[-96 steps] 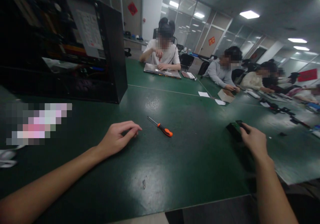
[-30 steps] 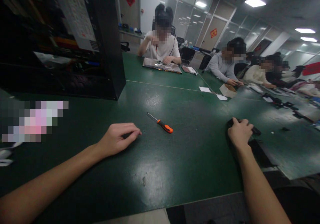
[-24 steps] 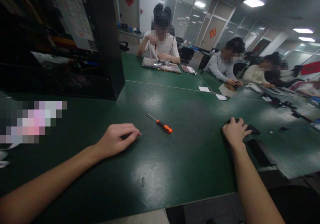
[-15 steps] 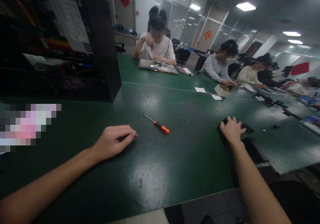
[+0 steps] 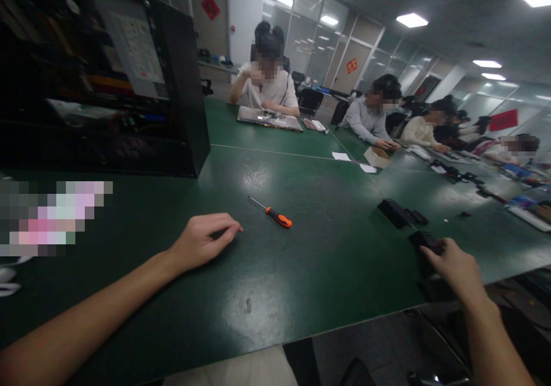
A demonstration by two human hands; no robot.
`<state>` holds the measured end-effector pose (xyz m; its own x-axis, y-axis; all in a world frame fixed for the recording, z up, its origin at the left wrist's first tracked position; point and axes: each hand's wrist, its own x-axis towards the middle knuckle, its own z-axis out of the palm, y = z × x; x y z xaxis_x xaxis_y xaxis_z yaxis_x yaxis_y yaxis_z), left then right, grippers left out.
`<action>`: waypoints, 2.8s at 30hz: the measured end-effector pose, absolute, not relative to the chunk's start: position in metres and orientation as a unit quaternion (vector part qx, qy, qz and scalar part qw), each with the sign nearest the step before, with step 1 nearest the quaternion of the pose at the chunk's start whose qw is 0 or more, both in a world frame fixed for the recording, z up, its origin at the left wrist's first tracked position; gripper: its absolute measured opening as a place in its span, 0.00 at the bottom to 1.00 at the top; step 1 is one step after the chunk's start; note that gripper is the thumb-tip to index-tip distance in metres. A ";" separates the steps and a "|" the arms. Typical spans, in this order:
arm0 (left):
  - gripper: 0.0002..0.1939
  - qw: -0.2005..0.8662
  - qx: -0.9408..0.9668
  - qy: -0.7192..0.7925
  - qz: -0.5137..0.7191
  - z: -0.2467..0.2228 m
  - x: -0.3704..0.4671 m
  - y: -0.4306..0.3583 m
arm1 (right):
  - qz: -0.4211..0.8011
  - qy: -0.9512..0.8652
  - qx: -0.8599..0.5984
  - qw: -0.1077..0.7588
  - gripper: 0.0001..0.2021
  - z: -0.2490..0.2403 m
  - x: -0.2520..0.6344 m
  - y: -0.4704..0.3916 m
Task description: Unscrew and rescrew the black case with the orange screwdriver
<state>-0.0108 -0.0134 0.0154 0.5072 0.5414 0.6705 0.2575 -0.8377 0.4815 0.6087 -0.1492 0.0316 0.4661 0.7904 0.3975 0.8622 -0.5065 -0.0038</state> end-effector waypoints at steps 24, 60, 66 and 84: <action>0.23 0.237 0.856 0.274 0.368 0.023 -0.011 -0.013 | 0.148 -0.913 -0.323 0.202 0.08 0.042 0.231 -0.017; 0.15 0.272 0.834 0.343 0.336 0.014 0.007 -0.017 | -0.087 -0.735 -0.438 0.511 0.03 0.067 0.260 -0.034; 0.16 0.270 0.836 0.342 0.332 0.014 0.007 -0.017 | -0.016 -0.839 -0.384 0.385 0.08 0.112 0.245 -0.035; 0.17 0.284 0.823 0.359 0.336 0.014 0.005 -0.018 | 0.020 -0.902 -0.422 0.092 0.08 0.175 0.199 -0.024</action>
